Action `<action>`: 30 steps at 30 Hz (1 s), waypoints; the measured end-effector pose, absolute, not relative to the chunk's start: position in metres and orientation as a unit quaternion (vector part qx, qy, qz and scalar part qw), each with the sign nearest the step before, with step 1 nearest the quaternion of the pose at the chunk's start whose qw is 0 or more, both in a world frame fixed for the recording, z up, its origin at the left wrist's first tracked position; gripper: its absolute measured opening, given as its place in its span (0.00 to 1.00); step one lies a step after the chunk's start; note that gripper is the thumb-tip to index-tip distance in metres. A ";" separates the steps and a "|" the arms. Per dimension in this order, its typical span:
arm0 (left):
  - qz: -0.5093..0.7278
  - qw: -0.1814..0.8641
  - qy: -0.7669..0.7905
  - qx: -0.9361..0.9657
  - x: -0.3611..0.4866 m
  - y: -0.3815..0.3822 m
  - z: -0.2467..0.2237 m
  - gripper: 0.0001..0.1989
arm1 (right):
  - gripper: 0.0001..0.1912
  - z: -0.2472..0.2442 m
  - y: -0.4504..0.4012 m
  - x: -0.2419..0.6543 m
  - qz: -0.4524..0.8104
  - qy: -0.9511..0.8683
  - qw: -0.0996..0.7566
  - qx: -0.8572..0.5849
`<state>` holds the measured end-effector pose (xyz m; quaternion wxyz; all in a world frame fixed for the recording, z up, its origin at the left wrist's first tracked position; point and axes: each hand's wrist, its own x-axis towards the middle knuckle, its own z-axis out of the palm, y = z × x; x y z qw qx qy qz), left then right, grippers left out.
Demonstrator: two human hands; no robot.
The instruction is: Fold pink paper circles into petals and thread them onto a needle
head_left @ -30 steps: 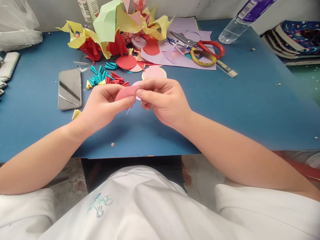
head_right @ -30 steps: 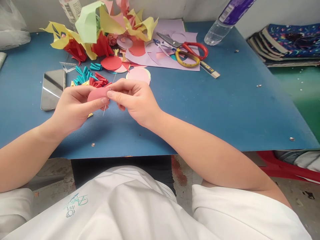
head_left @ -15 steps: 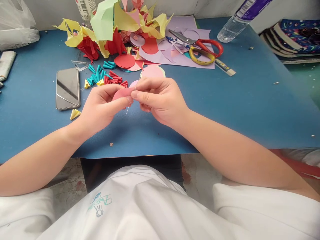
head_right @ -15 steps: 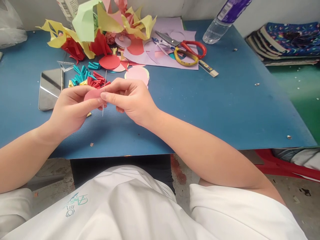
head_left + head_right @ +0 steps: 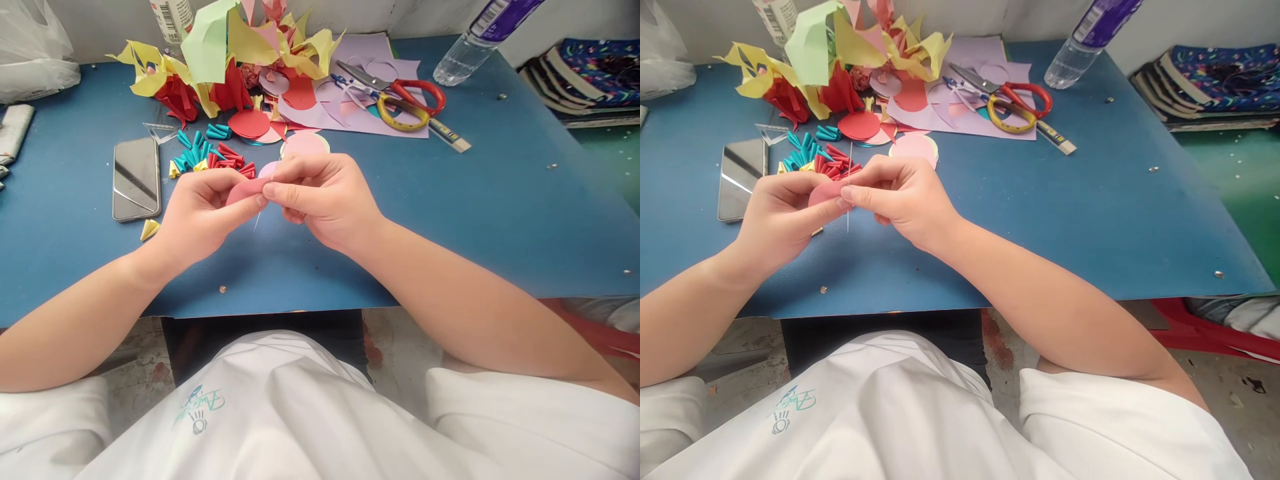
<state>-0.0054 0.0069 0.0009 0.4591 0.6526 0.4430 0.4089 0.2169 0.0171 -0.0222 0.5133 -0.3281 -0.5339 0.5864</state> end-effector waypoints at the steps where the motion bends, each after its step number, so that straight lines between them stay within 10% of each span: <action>1: 0.397 0.459 0.452 0.654 -0.006 0.006 0.003 0.20 | 0.06 -0.021 0.017 0.217 0.588 -0.533 0.511 -0.329; 25: 0.413 0.435 0.418 0.682 -0.004 0.008 0.001 0.25 | 0.21 -0.023 0.020 0.215 0.629 -0.518 0.493 -0.304; 30: 0.397 0.466 0.444 0.654 -0.006 0.010 0.002 0.20 | 0.09 -0.027 0.021 0.219 0.591 -0.563 0.498 -0.291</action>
